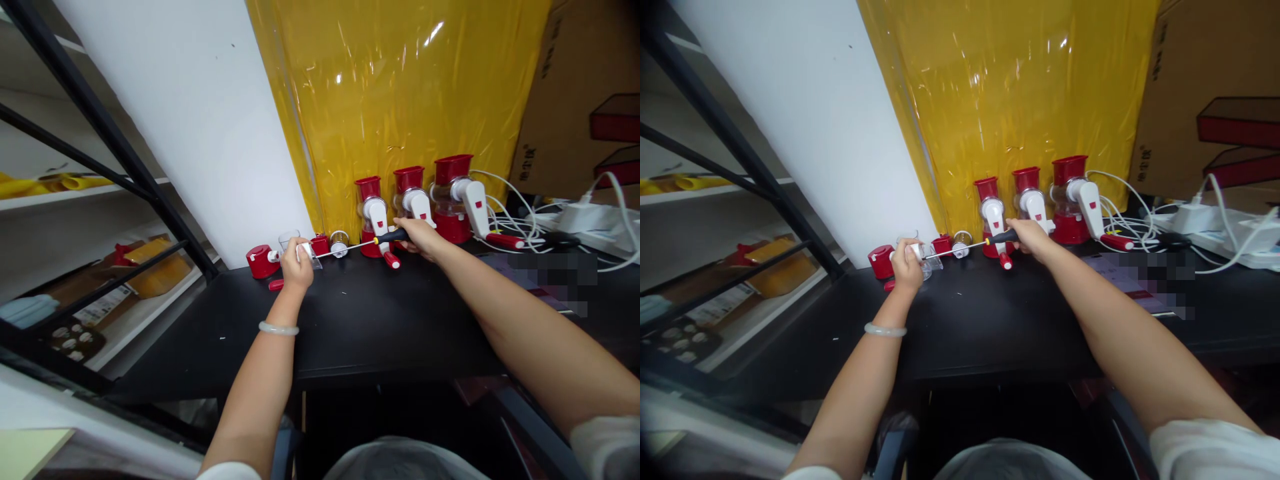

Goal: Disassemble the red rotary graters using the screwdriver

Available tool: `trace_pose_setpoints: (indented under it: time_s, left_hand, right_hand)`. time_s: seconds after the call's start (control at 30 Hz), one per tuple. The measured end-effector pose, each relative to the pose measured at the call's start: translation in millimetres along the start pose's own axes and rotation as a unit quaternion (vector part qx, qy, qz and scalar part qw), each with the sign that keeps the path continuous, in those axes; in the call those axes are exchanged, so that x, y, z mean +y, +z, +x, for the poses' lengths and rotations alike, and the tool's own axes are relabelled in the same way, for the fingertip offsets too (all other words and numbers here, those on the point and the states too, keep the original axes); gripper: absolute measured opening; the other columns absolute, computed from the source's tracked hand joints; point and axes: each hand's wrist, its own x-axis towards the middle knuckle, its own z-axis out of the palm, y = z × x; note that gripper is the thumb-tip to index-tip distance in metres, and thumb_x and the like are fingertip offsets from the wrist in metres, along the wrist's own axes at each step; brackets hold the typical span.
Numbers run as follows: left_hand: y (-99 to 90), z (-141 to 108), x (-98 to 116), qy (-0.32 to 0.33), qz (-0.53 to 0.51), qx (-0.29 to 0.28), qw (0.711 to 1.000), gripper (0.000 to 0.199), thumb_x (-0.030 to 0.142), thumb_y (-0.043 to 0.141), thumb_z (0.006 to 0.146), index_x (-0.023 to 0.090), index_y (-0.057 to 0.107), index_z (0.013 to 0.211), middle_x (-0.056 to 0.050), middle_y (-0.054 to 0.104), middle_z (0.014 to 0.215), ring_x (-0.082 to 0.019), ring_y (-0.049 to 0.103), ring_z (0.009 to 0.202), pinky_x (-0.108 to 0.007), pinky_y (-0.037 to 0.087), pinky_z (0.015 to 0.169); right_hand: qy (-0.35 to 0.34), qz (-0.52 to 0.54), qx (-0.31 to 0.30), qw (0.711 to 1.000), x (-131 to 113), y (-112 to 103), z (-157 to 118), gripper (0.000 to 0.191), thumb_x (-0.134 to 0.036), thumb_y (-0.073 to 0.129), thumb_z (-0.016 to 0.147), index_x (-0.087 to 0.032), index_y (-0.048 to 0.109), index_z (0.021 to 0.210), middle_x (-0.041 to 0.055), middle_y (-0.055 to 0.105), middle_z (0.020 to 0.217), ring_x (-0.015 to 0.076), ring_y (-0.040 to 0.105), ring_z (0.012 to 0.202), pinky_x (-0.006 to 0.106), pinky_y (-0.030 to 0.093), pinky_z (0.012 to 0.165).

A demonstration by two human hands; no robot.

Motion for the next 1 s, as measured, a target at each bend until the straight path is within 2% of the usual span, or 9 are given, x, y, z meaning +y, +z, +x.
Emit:
trace_pose_setpoints:
  time_s: [0.07, 0.13, 0.3, 0.4, 0.57, 0.7, 0.87, 1.0]
  left_hand:
    - [-3.9, -1.4, -1.9, 0.057, 0.028, 0.004, 0.998, 0.044, 0.052, 0.033, 0.101, 0.02, 0.063, 0.093, -0.007, 0.068, 0.077, -0.021, 0.066, 0.068, -0.034, 0.051, 0.066]
    - [-6.5, -2.1, -2.9, 0.09, 0.049, 0.005, 0.995, 0.047, 0.053, 0.032, 0.101, 0.02, 0.064, 0.094, -0.008, 0.07, 0.079, -0.022, 0.067, 0.072, -0.035, 0.052, 0.069]
    - [-7.0, -1.6, -2.9, 0.109, 0.051, 0.011, 0.993, 0.044, 0.048, 0.032, 0.102, 0.019, 0.064, 0.095, -0.01, 0.071, 0.081, -0.022, 0.068, 0.073, -0.035, 0.052, 0.069]
    - [-6.3, -0.9, -3.0, 0.091, 0.046, 0.009, 0.995, 0.043, 0.047, 0.032, 0.102, 0.019, 0.064, 0.095, -0.009, 0.07, 0.08, -0.021, 0.067, 0.071, -0.035, 0.051, 0.067]
    - [-5.7, -0.5, -3.1, 0.052, 0.031, -0.014, 0.998, 0.044, 0.051, 0.032, 0.102, 0.019, 0.062, 0.095, -0.006, 0.066, 0.075, -0.021, 0.065, 0.067, -0.033, 0.05, 0.064]
    - [-3.4, 0.4, -3.1, 0.022, 0.012, -0.011, 1.0, 0.044, 0.052, 0.032, 0.102, 0.02, 0.061, 0.094, -0.004, 0.064, 0.072, -0.019, 0.063, 0.061, -0.032, 0.048, 0.059]
    - [1.2, 2.1, -2.7, -0.061, -0.041, -0.012, 0.997, 0.041, 0.051, 0.034, 0.104, 0.022, 0.059, 0.09, 0.0, 0.059, 0.066, -0.015, 0.056, 0.049, -0.029, 0.045, 0.05]
    - [4.0, 3.6, -1.3, -0.097, -0.071, -0.011, 0.993, 0.037, 0.049, 0.038, 0.103, 0.022, 0.058, 0.087, 0.001, 0.059, 0.067, -0.013, 0.055, 0.046, -0.028, 0.044, 0.047]
  right_hand:
    - [0.038, -0.009, -0.027, 0.999, 2.5, -1.0, 1.1, 0.043, -0.043, 0.042, 0.1, -0.022, 0.049, 0.064, -0.0023, 0.04, 0.037, 0.008, 0.022, 0.032, 0.023, 0.014, 0.036]
    - [0.056, -0.036, -0.017, 0.998, 5.7, -1.4, 3.3, 0.045, -0.045, 0.042, 0.1, -0.022, 0.048, 0.062, -0.0021, 0.038, 0.036, 0.0084, 0.022, 0.032, 0.023, 0.016, 0.036]
    - [0.011, -0.103, 0.055, 0.993, 14.3, 1.0, 10.4, 0.042, -0.037, 0.049, 0.094, -0.022, 0.049, 0.056, 0.0006, 0.043, 0.037, 0.0117, 0.036, 0.034, 0.027, 0.026, 0.039]
    - [-0.03, -0.112, 0.073, 0.991, 18.0, 2.8, 12.2, 0.039, -0.03, 0.05, 0.091, -0.022, 0.048, 0.052, 0.001, 0.046, 0.039, 0.0129, 0.042, 0.038, 0.028, 0.028, 0.043]
    - [-0.067, -0.116, 0.092, 0.987, 19.7, 3.1, 10.8, 0.04, -0.027, 0.048, 0.089, -0.023, 0.045, 0.05, -0.0005, 0.044, 0.039, 0.0139, 0.041, 0.042, 0.029, 0.028, 0.046]
    - [-0.101, -0.115, 0.115, 0.982, 15.2, 3.6, 6.4, 0.039, -0.024, 0.05, 0.087, -0.023, 0.045, 0.048, -0.0014, 0.042, 0.041, 0.0139, 0.041, 0.047, 0.028, 0.029, 0.049]
    - [-0.138, -0.123, 0.147, 0.972, 6.1, 4.9, -1.4, 0.037, -0.022, 0.049, 0.086, -0.02, 0.05, 0.049, -0.0015, 0.044, 0.046, 0.014, 0.043, 0.053, 0.028, 0.029, 0.053]
    - [-0.168, -0.115, 0.166, 0.965, 3.4, 3.7, -4.4, 0.03, -0.022, 0.049, 0.084, -0.02, 0.055, 0.054, -0.0021, 0.044, 0.048, 0.0146, 0.043, 0.055, 0.028, 0.029, 0.055]
